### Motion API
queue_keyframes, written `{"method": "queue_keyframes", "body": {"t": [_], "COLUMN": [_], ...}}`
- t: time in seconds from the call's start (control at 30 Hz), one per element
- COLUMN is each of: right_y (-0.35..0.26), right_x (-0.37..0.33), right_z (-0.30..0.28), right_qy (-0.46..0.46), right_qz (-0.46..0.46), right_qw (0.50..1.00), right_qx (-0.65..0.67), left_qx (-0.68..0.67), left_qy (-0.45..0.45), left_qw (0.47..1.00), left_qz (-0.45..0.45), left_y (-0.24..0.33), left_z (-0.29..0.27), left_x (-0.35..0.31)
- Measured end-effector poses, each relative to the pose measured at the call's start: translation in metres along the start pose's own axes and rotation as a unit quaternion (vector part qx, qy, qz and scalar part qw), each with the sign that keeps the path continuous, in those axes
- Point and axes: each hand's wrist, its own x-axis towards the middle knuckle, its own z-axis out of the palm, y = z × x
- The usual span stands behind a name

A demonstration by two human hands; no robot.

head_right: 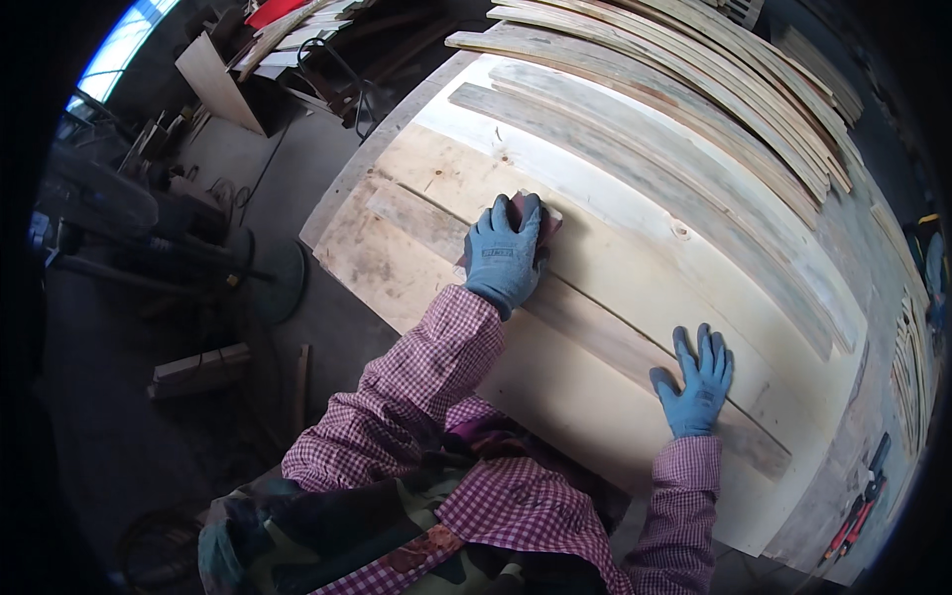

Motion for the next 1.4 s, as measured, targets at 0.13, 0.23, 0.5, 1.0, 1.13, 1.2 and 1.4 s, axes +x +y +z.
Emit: {"method": "queue_keyframes", "body": {"t": [0.13, 0.23, 0.5, 1.0, 1.13, 1.2, 1.4], "right_y": [-0.001, 0.000, -0.005, -0.007, -0.008, -0.001, -0.002], "right_x": [0.000, -0.002, 0.002, 0.004, 0.007, 0.001, -0.003], "right_z": [-0.002, -0.005, -0.003, -0.005, -0.005, -0.003, -0.003], "right_qy": [-0.002, 0.002, 0.002, -0.018, -0.019, -0.017, -0.040], "right_qz": [0.002, 0.007, -0.001, 0.004, 0.004, 0.004, 0.013], "right_qw": [1.000, 1.000, 1.000, 1.000, 1.000, 1.000, 0.999], "right_qx": [-0.006, -0.002, 0.005, 0.005, -0.005, -0.011, -0.003], "left_qx": [0.019, 0.004, 0.140, 0.126, 0.145, 0.093, 0.104], "left_qy": [0.008, 0.055, 0.099, 0.143, 0.178, 0.115, 0.132], "left_qw": [0.993, 0.994, 0.978, 0.982, 0.968, 0.989, 0.985], "left_qz": [0.116, 0.097, -0.116, -0.006, -0.097, -0.031, -0.049], "left_y": [-0.026, -0.061, -0.180, -0.175, -0.130, -0.080, -0.147], "left_z": [-0.015, -0.025, -0.045, -0.071, -0.039, -0.027, -0.050], "left_x": [-0.037, -0.036, 0.025, -0.017, -0.040, -0.070, -0.053]}}
